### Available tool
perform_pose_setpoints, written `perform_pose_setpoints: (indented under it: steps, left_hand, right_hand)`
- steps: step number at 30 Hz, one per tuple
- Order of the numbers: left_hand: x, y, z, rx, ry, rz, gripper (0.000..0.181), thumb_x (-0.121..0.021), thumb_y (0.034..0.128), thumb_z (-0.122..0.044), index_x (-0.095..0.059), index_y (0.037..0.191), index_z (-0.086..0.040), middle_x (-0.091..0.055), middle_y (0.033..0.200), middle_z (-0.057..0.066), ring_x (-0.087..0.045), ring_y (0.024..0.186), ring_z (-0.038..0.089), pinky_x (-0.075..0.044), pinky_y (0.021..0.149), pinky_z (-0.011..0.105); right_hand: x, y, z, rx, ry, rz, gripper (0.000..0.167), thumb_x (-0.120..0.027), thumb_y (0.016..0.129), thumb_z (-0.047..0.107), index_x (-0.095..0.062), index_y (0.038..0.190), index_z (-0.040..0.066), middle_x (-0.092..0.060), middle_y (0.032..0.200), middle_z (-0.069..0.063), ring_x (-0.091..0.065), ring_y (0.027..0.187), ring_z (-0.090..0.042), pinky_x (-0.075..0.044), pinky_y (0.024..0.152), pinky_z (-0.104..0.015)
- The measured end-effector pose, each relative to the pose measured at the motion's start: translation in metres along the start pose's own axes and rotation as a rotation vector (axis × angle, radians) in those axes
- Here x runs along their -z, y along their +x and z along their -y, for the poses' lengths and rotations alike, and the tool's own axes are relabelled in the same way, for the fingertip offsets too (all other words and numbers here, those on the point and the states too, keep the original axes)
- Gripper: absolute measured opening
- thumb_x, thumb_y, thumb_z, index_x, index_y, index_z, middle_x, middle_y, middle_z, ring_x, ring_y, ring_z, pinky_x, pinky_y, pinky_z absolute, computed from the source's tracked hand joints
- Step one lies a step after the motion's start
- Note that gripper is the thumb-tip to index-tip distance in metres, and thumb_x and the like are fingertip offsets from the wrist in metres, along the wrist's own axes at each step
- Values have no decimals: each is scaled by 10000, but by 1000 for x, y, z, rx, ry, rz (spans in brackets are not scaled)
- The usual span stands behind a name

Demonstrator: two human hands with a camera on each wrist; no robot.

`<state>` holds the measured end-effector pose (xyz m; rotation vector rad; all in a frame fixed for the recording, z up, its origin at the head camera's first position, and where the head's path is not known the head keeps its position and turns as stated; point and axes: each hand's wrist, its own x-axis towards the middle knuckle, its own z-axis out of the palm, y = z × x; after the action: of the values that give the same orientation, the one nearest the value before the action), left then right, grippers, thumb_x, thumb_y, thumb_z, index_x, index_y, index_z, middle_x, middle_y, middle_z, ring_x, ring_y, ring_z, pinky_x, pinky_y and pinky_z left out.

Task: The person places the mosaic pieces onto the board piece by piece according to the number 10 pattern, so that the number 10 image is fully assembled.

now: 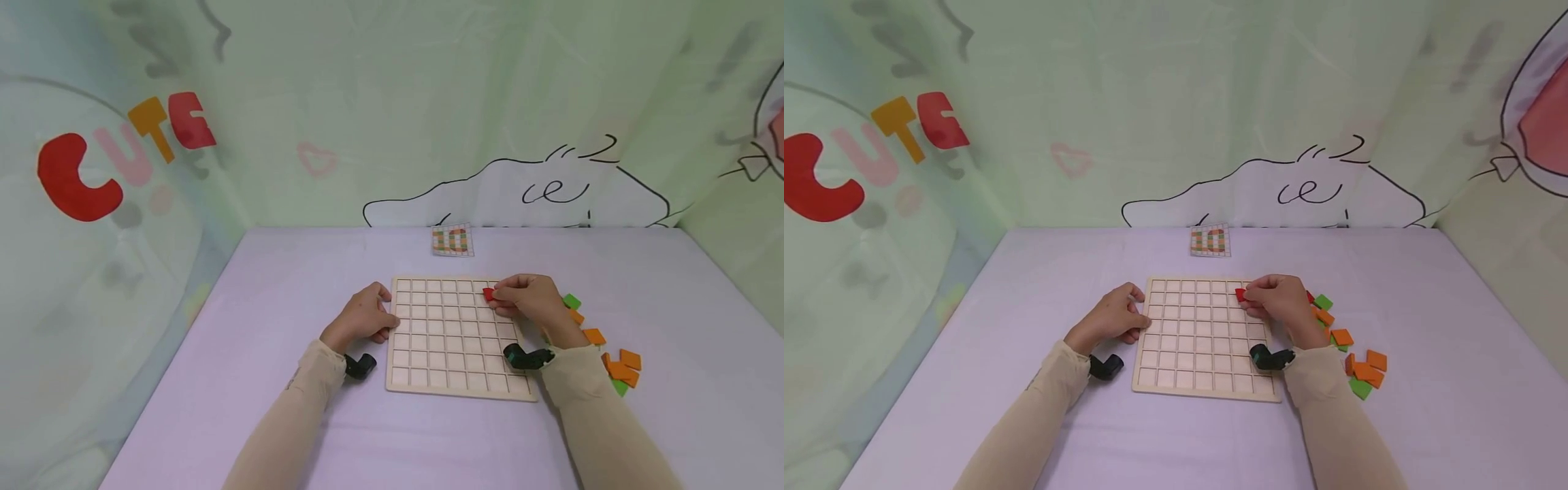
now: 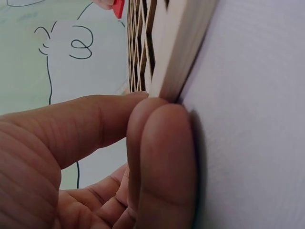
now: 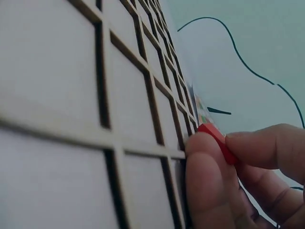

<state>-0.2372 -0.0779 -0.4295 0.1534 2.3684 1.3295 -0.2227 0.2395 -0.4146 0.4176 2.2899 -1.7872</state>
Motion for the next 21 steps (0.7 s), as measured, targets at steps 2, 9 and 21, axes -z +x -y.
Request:
perform_pose_setpoints:
  steps: [2,9,21]
  left_hand:
    - [0,-1,0,-2,-13,-3,433,-766,910,-16,-522,1268,-17,-622,861,120,-643,578,157,-595,507,266]
    - [0,-3,1,-20,-52,4,440,-765,901,-2,-531,1274,-4,-613,861,117,-646,573,154,-607,516,280]
    - [0,2,7,-19,-70,12,437,-764,901,-1,-522,1264,-20,-611,857,116,-643,565,153,-604,510,278]
  right_hand:
    - [-4,0,0,-3,-26,-28,355,-715,995,130,-610,1262,-77,-729,895,-32,-741,740,-88,-634,721,-224]
    - [-11,-4,-2,26,-108,-99,307,-726,979,167,-670,1179,-59,-722,884,-48,-710,694,-86,-624,678,-205]
    - [-15,-8,-2,92,-298,-86,229,-705,953,202,-723,1041,-9,-724,749,0,-680,681,-125,-598,639,-214]
